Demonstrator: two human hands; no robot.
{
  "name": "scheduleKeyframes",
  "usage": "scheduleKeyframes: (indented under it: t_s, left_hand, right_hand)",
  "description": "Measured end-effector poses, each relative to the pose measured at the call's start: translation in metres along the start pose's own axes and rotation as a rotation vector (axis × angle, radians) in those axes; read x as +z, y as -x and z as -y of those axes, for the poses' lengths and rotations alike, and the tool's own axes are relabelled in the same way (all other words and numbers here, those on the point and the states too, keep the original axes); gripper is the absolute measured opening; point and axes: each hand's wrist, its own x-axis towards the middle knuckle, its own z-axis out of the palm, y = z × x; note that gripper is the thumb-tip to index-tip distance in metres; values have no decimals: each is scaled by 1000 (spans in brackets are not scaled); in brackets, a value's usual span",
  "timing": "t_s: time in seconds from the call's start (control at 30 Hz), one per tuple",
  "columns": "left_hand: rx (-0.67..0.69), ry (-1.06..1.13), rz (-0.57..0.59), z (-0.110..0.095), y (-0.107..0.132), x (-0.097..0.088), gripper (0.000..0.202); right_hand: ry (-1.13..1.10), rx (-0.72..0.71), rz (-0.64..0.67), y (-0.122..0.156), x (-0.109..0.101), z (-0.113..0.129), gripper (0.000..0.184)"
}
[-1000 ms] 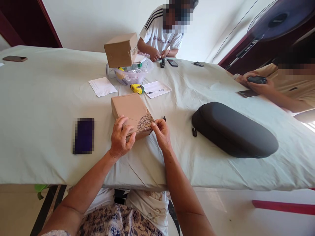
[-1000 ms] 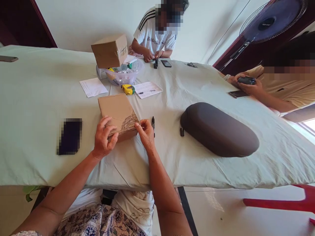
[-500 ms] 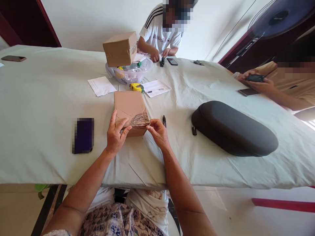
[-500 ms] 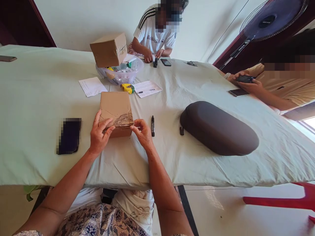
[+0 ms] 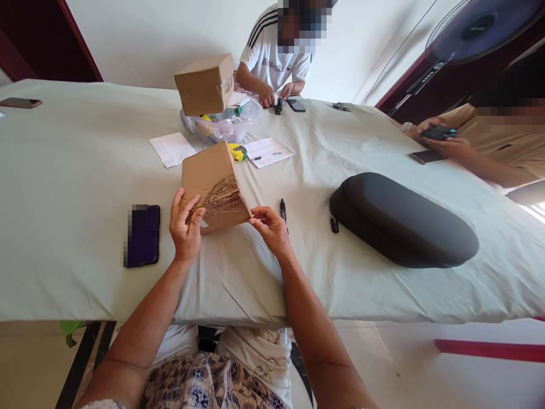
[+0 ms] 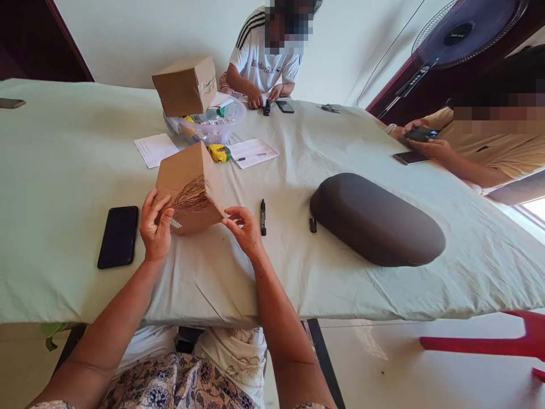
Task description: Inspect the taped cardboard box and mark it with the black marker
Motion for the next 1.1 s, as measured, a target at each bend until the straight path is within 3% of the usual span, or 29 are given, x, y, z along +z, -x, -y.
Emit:
scheduleKeyframes:
  t_s: [0.13,0.3,0.53,0.97,1.1]
  left_hand:
    - [-141,171,-59,6,-3,1,45]
    - [-285,349,14,16,3,9,53]
    - [-192,280,74,4,10,10,44]
    - [-280,235,187,-5,16,14,57]
    - [-301,250,158,-2,16,14,58]
  right_hand:
    - [-7,-47,-25,1,0,-1,36]
    - [-103,-122,-54,4,0,10,48]
    - [-48,-228,-178,10,1,15,81]
    - [-77,-282,-203,14,8,13,61]
    - [-37,-255,-128,14,11,11,71]
